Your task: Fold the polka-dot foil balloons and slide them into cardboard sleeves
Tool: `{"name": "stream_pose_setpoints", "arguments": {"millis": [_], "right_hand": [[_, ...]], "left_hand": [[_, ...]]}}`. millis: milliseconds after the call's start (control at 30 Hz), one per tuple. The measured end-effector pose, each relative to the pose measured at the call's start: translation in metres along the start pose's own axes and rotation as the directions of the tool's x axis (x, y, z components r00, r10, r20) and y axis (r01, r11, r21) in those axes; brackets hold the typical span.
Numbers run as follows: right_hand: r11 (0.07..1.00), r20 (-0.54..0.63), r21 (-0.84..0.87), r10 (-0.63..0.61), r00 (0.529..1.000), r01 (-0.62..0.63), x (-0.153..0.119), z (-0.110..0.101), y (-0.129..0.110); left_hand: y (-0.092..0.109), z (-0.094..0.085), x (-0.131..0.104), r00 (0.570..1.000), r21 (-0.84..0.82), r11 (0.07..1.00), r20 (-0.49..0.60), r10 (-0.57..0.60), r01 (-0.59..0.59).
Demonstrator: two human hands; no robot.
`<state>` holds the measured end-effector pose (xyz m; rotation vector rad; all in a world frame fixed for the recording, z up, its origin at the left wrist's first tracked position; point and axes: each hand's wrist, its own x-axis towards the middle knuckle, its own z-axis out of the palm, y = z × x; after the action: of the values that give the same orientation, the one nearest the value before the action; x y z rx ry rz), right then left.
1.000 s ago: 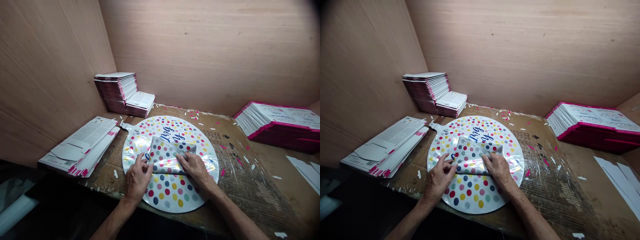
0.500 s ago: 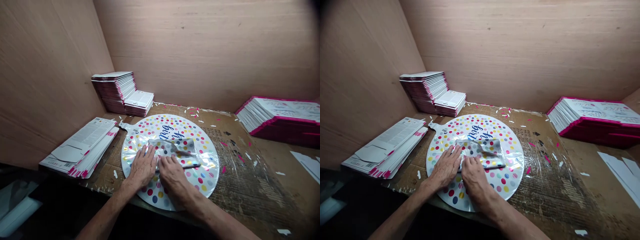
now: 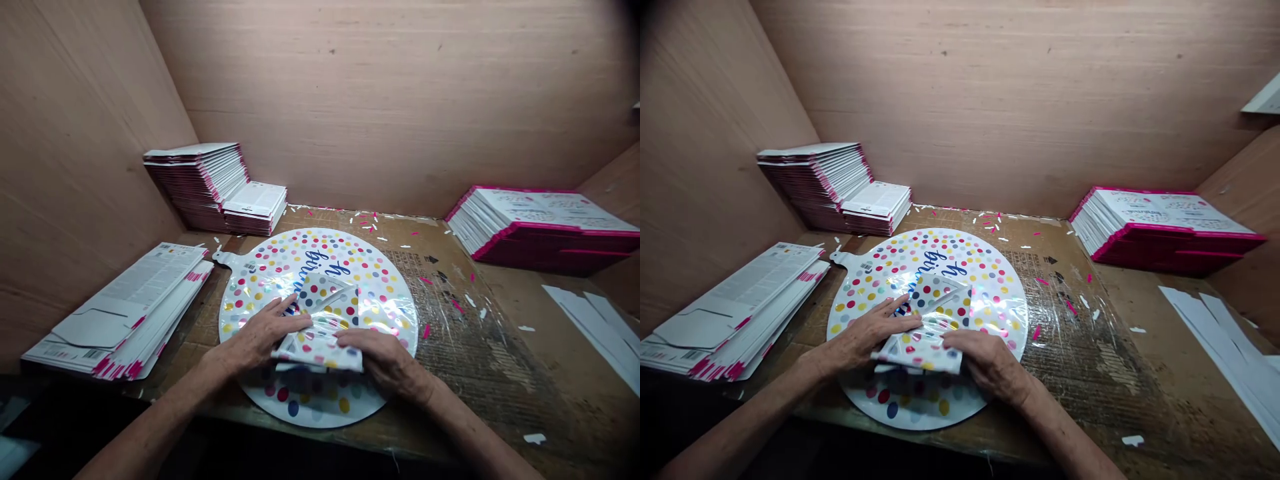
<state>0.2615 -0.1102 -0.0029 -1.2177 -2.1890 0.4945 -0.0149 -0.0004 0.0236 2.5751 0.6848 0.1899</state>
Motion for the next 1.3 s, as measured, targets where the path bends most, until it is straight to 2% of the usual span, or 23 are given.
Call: {"name": "stream_pose_setpoints", "arguments": {"millis": [33,67,100,167,233,300,367,433,467,533,633,700,733,800,867,933,1000,1067,1133,1200,1233,1267,1300], "right_hand": [[0.984,-0.055,0.076,0.163,0.985,-0.158,0.006,0.000,0.003],[0.940,-0.101,0.131,0.328,0.939,-0.314,0.015,0.000,0.005],[0.879,-0.138,0.159,0.470,0.872,-0.448,0.024,0.001,0.007],[0.772,-0.192,0.121,0.635,0.749,-0.623,0.043,0.004,0.010],[0.695,-0.230,-0.037,0.693,0.683,-0.718,0.058,0.007,0.010],[0.603,-0.251,-0.235,0.720,0.647,-0.763,0.069,0.011,0.005],[0.523,-0.232,-0.386,0.743,0.628,-0.760,0.076,0.011,-0.002],[0.477,-0.182,-0.483,0.766,0.617,-0.734,0.084,0.008,-0.008],[0.467,-0.178,-0.521,0.759,0.626,-0.715,0.089,0.006,-0.009],[0.500,-0.173,-0.569,0.704,0.689,-0.653,0.104,-0.001,-0.007],[0.665,-0.044,-0.541,0.588,0.807,-0.514,0.130,-0.012,0.000],[0.747,0.064,-0.481,0.551,0.832,-0.458,0.139,-0.017,0.001],[0.769,0.090,-0.459,0.538,0.838,-0.445,0.139,-0.018,0.000],[0.802,0.118,-0.422,0.510,0.852,-0.422,0.130,-0.019,-0.007],[0.853,0.138,-0.345,0.459,0.877,-0.392,0.114,-0.015,-0.016],[0.899,0.128,-0.235,0.406,0.905,-0.370,0.099,-0.008,-0.026],[0.921,0.103,-0.131,0.380,0.919,-0.367,0.092,0.001,-0.036],[0.923,0.135,-0.068,0.385,0.913,-0.379,0.090,0.008,-0.043],[0.928,0.193,-0.009,0.368,0.910,-0.374,0.087,0.013,-0.046],[0.931,0.192,0.058,0.343,0.919,-0.359,0.079,0.013,-0.044],[0.929,0.170,0.091,0.341,0.925,-0.359,0.072,0.013,-0.040],[0.918,0.150,0.116,0.361,0.920,-0.379,0.065,0.011,-0.035],[0.904,0.153,0.138,0.384,0.911,-0.404,0.057,0.010,-0.028]], "left_hand": [[0.001,0.001,0.000,0.998,-0.053,0.997,-0.039,-0.052,0.050],[0.003,0.002,0.002,0.990,-0.114,0.987,-0.080,-0.119,0.110],[0.005,0.002,0.005,0.972,-0.175,0.968,-0.121,-0.202,0.179],[0.013,0.006,0.016,0.896,-0.250,0.905,-0.201,-0.396,0.344],[0.022,0.012,0.027,0.776,-0.229,0.820,-0.266,-0.572,0.525],[0.029,0.020,0.035,0.666,-0.124,0.731,-0.333,-0.668,0.671],[0.033,0.028,0.038,0.617,-0.006,0.669,-0.381,-0.689,0.743],[0.035,0.035,0.039,0.622,0.084,0.652,-0.409,-0.667,0.754],[0.035,0.037,0.038,0.632,0.112,0.651,-0.410,-0.658,0.751],[0.035,0.039,0.038,0.648,0.142,0.653,-0.393,-0.653,0.744],[0.033,0.038,0.037,0.652,0.135,0.656,-0.371,-0.661,0.742],[0.031,0.036,0.035,0.653,0.075,0.682,-0.380,-0.655,0.727],[0.029,0.035,0.033,0.649,0.018,0.702,-0.400,-0.648,0.712],[0.027,0.032,0.030,0.611,-0.163,0.737,-0.458,-0.645,0.656],[0.026,0.029,0.028,0.581,-0.412,0.740,-0.457,-0.673,0.532],[0.029,0.028,0.028,0.605,-0.639,0.675,-0.386,-0.696,0.369],[0.034,0.028,0.028,0.627,-0.759,0.609,-0.363,-0.690,0.231],[0.039,0.027,0.024,0.601,-0.781,0.600,-0.399,-0.692,0.173],[0.038,0.022,0.012,0.586,-0.749,0.633,-0.428,-0.688,0.196],[0.028,0.009,-0.010,0.546,-0.612,0.721,-0.501,-0.671,0.324],[0.019,-0.001,-0.025,0.500,-0.481,0.758,-0.569,-0.653,0.441],[0.009,-0.011,-0.041,0.444,-0.317,0.745,-0.644,-0.624,0.587],[-0.002,-0.023,-0.058,0.399,-0.135,0.656,-0.697,-0.595,0.743]]}}
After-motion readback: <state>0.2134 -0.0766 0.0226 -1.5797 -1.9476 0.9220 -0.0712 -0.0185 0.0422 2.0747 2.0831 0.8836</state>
